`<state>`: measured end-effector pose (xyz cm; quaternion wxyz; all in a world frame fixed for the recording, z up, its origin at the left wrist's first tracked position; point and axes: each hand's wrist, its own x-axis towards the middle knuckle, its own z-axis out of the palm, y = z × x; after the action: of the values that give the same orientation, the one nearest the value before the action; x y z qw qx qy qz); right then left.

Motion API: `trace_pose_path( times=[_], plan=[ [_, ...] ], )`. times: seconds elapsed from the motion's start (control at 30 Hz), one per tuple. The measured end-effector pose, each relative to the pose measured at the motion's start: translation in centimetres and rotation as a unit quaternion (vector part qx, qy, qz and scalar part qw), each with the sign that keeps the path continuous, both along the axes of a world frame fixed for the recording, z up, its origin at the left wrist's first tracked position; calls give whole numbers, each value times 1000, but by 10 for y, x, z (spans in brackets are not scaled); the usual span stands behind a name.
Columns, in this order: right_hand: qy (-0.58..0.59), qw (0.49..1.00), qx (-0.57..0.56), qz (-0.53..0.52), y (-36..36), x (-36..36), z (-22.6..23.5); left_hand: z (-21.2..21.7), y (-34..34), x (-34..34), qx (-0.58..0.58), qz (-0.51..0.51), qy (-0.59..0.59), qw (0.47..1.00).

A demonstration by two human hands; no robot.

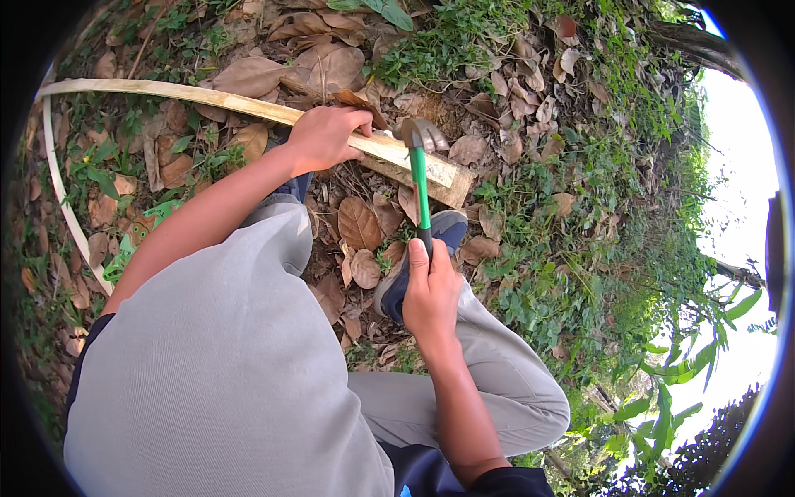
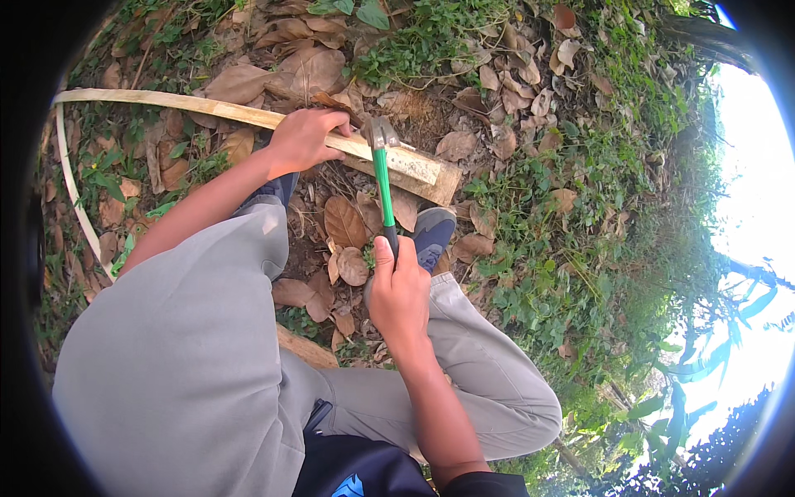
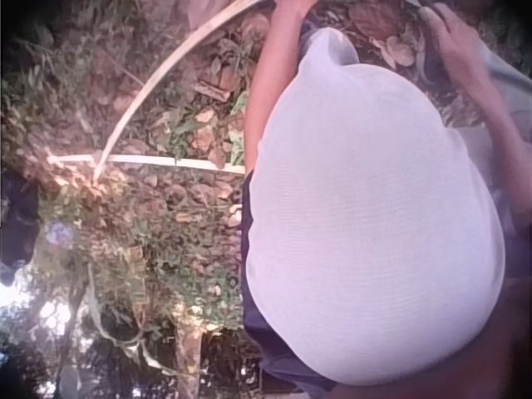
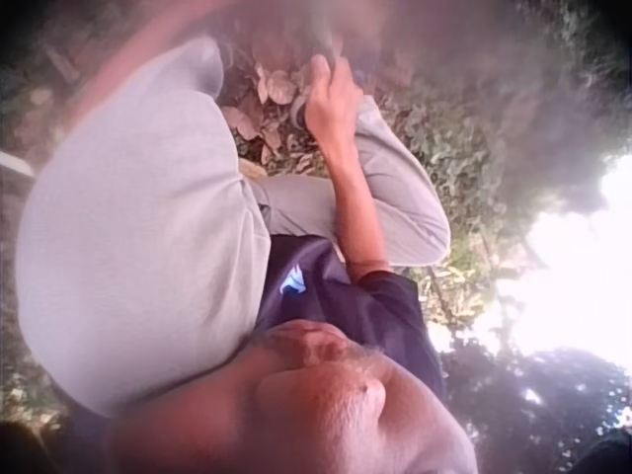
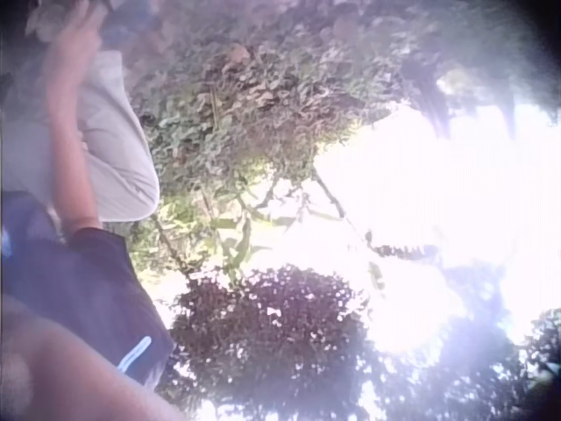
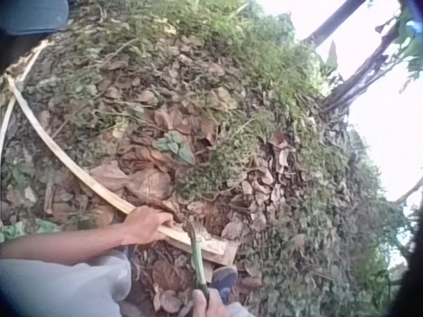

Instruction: The person sits on the ground and uses a hammer to drive nails into a long, thin piece of wood resting on a larger block. The person repeatedly strikes the nail head with the hammer, adjusting the nail position as needed.

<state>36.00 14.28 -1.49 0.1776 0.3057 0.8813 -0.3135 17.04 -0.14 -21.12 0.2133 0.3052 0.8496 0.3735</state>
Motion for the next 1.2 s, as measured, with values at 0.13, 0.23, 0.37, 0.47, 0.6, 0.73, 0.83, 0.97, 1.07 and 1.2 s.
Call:
trace_pose_path(
  times=[0.13, 0.23, 0.37, 0.47, 0.6, 0.73, 0.83, 0.97, 1.07, 1.2],
  plan=[
    [196, 980, -19, -17, 1, -6, 18, 2, 0, 0, 4, -1, 8, 1000],
    [175, 985, -5, 3, 12, 12, -5, 4, 1, 0, 7, -2, 11, 1000],
    [-129, 990, 47, 35, 12, 8, -12, 2, 1, 1, 13, -3, 23, 1000],
    [-138, 990, 1, 16, 6, 2, 6, 2, 0, 1, 1, 2, 12, 1000],
    [43, 998, -44, -21, -7, -13, 33, -1, 0, 1, 17, -1, 15, 1000],
    [202, 979, -17, -1, 6, 7, 4, 7, 0, 0, 4, -2, 7, 1000],
    [21, 999, 26, 4, 14, 25, -34, 5, 2, 1, 7, 0, 15, 1000],
    [-14, 998, -18, -64, 12, 14, -17, -1, 0, 1, 12, -2, 21, 1000],
    [78, 994, -24, -69, 7, 2, 5, -1, 0, 1, 14, -3, 24, 1000],
    [199, 980, -12, -25, 5, 1, 7, 1, -1, 1, 15, -5, 18, 1000]
  ],
)
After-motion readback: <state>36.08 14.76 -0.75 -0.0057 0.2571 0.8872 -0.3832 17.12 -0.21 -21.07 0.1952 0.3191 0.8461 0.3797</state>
